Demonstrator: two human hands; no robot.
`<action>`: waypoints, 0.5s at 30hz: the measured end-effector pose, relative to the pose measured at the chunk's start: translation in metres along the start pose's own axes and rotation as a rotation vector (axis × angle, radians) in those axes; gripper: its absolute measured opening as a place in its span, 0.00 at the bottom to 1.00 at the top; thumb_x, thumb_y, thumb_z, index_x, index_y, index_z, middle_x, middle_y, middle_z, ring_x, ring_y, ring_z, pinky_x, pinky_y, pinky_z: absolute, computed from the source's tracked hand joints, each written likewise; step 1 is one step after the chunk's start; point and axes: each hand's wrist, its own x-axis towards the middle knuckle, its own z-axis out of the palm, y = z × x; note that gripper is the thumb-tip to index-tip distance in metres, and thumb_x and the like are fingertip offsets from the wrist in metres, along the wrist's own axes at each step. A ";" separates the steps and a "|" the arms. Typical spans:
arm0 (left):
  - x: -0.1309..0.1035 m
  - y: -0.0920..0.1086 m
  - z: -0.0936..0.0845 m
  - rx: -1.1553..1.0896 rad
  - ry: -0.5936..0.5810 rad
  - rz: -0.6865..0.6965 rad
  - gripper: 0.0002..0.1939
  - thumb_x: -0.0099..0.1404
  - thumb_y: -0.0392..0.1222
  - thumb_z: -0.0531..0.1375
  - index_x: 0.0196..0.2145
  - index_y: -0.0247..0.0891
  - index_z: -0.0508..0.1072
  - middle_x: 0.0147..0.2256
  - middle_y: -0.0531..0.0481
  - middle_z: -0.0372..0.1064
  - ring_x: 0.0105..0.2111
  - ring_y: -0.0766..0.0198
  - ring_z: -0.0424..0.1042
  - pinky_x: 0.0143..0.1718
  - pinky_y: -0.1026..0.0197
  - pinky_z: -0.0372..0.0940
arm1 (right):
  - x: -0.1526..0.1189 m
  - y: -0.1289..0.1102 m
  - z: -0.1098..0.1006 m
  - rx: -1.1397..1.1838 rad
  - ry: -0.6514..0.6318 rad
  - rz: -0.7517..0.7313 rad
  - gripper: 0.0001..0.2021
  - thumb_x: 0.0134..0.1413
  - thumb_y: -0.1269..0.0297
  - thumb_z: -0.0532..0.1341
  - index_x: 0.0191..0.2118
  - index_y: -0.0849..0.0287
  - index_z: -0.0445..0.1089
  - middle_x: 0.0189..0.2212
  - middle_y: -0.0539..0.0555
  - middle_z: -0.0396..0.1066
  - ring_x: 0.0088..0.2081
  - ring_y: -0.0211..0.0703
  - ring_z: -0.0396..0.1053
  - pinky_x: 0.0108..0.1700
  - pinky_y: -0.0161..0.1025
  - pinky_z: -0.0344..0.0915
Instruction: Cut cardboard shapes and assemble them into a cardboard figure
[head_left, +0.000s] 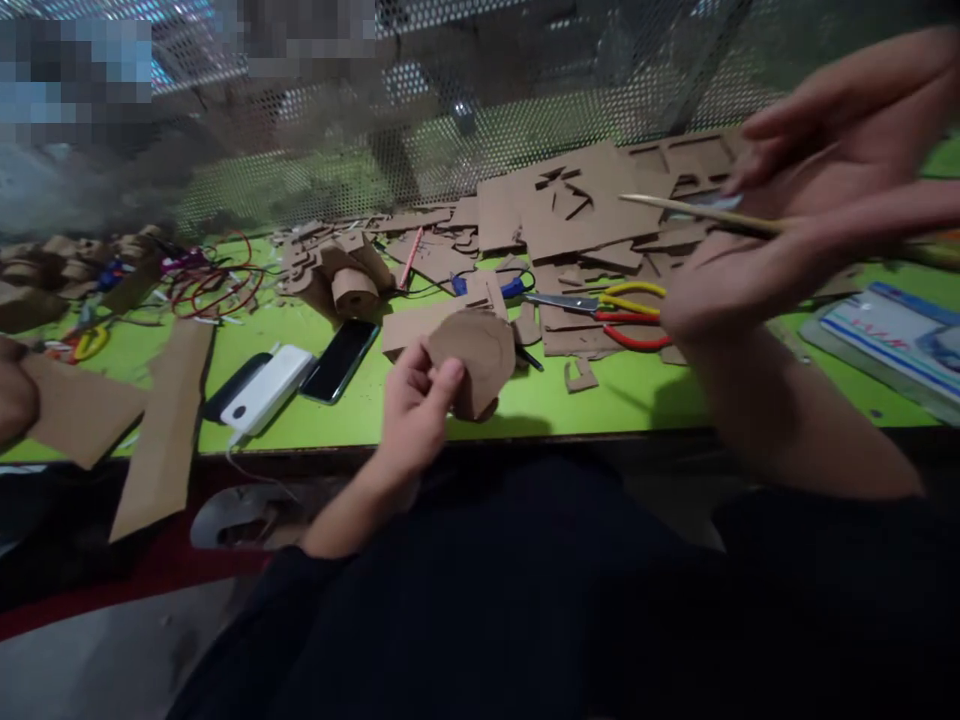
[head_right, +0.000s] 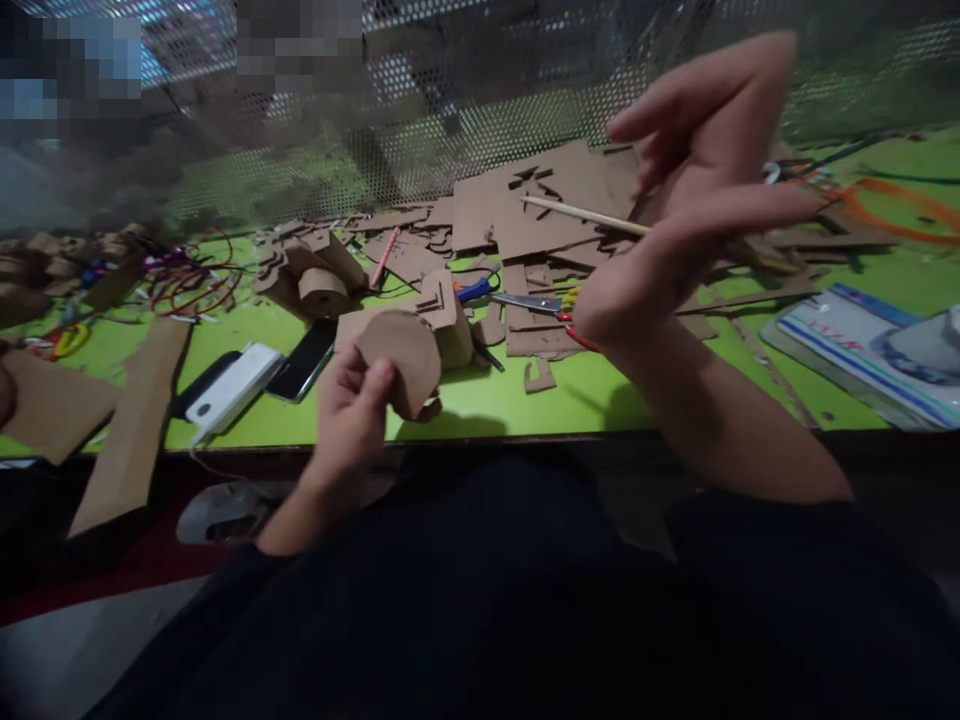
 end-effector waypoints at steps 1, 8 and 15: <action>-0.011 -0.012 0.011 -0.050 0.010 -0.103 0.27 0.74 0.67 0.77 0.49 0.40 0.79 0.40 0.48 0.84 0.29 0.65 0.81 0.27 0.64 0.77 | -0.003 -0.010 -0.001 0.052 0.208 -0.071 0.47 0.67 0.11 0.47 0.42 0.52 0.78 0.32 0.53 0.63 0.31 0.45 0.67 0.35 0.46 0.70; -0.015 -0.043 0.036 -0.101 0.059 -0.191 0.34 0.67 0.71 0.81 0.48 0.41 0.75 0.28 0.56 0.77 0.23 0.68 0.75 0.25 0.67 0.74 | -0.114 -0.057 -0.025 0.198 -0.193 0.490 0.18 0.83 0.41 0.68 0.54 0.50 0.84 0.36 0.52 0.86 0.29 0.40 0.82 0.24 0.36 0.70; -0.021 -0.048 0.033 -0.028 0.154 -0.095 0.33 0.66 0.68 0.81 0.45 0.43 0.72 0.27 0.57 0.79 0.21 0.70 0.72 0.25 0.68 0.71 | -0.180 -0.059 -0.036 0.585 -0.432 0.652 0.51 0.52 0.43 0.86 0.80 0.45 0.75 0.73 0.63 0.77 0.59 0.57 0.86 0.53 0.47 0.87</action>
